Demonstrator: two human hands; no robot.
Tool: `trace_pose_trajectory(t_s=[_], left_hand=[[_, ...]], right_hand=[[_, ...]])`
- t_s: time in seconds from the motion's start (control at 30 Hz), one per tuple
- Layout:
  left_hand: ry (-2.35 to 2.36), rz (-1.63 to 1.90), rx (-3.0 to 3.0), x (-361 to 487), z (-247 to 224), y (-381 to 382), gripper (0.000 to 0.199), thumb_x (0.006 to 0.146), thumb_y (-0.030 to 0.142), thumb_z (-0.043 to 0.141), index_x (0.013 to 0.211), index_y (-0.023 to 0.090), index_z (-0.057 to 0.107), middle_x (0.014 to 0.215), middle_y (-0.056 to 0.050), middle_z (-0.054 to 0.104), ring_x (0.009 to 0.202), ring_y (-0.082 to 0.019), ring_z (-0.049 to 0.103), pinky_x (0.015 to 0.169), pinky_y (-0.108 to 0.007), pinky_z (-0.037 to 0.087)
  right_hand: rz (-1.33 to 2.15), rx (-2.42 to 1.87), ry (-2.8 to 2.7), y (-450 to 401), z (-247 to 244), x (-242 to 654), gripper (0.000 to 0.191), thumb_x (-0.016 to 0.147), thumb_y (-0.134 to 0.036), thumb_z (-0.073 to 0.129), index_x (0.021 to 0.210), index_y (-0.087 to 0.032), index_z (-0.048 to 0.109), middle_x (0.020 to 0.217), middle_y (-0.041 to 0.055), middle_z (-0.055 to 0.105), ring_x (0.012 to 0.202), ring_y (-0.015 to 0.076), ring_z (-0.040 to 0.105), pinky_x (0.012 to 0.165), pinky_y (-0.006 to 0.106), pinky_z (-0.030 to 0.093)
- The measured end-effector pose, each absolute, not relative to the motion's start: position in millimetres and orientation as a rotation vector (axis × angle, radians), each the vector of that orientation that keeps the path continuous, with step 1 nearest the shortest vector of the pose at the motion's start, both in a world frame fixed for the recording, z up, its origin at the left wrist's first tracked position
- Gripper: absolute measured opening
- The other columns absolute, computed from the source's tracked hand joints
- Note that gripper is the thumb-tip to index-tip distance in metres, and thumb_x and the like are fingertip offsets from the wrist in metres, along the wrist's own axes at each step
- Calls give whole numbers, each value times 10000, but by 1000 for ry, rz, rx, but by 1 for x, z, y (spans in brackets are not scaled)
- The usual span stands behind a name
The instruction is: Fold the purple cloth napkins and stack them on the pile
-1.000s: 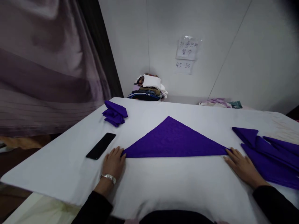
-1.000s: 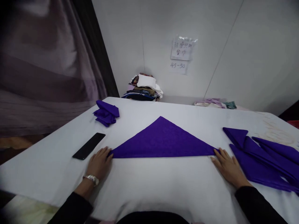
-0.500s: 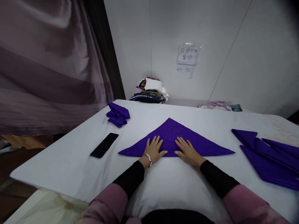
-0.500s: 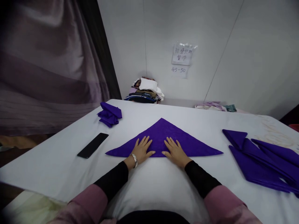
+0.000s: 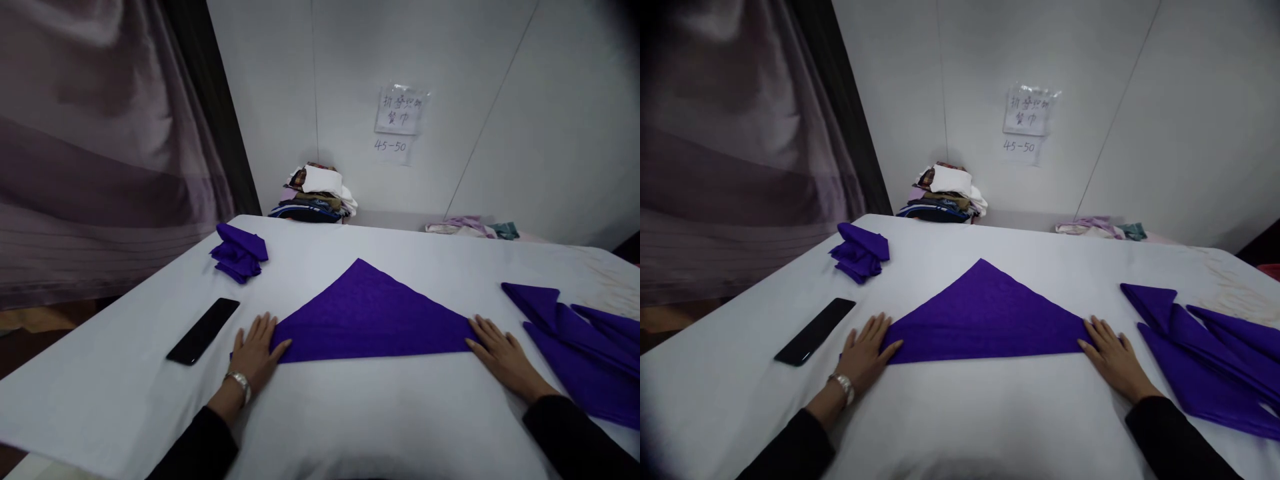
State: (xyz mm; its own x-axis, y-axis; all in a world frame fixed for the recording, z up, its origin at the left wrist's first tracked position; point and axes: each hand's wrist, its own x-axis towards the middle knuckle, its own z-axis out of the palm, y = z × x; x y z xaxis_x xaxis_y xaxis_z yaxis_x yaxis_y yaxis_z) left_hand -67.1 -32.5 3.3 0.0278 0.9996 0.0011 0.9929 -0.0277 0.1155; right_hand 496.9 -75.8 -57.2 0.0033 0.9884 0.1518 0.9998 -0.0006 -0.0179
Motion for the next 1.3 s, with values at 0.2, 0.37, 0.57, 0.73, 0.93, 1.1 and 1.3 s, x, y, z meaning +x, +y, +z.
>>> trace_pose_trajectory(t_s=[0.2,0.37,0.57,0.73,0.93,1.1,1.3], left_hand=[[2186,401,2193,-95,4,-34,464,856,449,369,1162,170,577,1290,-95,535,1230,-236,431,1031,-395,321],[2143,571,2217,-89,9,-32,364,814,445,414,899,188,657,1046,-82,642,1006,-252,556,916,-385,420],[2081,575,2188,-86,12,-26,318,825,420,380,760,204,605,874,-68,645,863,-238,568,814,-375,437],[2124,586,2113,-94,11,-26,394,797,504,399,886,191,621,844,-65,650,830,-246,573,786,-379,429],[2059,484,2062,-99,17,-28,391,801,536,385,688,228,598,732,-33,627,738,-226,558,708,-359,411],[2006,504,2015,-99,18,-30,382,818,516,367,681,225,572,728,-36,609,729,-217,541,710,-355,402],[2039,583,1872,-97,15,-31,355,807,532,382,748,233,564,779,-26,620,757,-215,558,718,-344,421]], right_hand=[[-63,-2106,-2076,-52,-39,484,582,854,-542,295,1343,-250,413,1433,93,350,1333,291,260,1012,560,286],[179,-1763,-2195,10,14,406,490,878,-468,337,1223,-195,553,1292,85,531,1222,239,449,1019,409,350],[304,-1811,-2262,95,29,315,352,879,-258,408,1170,-175,588,1176,62,616,1080,200,549,929,289,395],[225,-1943,-2228,141,22,280,280,875,-277,446,1042,-156,636,1062,108,625,1025,226,539,849,280,386],[209,-1975,-2188,154,16,273,192,857,-248,482,923,-176,648,961,76,626,913,190,552,744,250,381],[184,-1891,-2155,150,12,273,167,854,-193,469,910,-179,626,952,55,614,908,158,532,764,234,361],[173,-1883,-2081,155,10,271,193,868,-201,436,918,-182,621,955,63,615,898,164,533,743,243,360]])
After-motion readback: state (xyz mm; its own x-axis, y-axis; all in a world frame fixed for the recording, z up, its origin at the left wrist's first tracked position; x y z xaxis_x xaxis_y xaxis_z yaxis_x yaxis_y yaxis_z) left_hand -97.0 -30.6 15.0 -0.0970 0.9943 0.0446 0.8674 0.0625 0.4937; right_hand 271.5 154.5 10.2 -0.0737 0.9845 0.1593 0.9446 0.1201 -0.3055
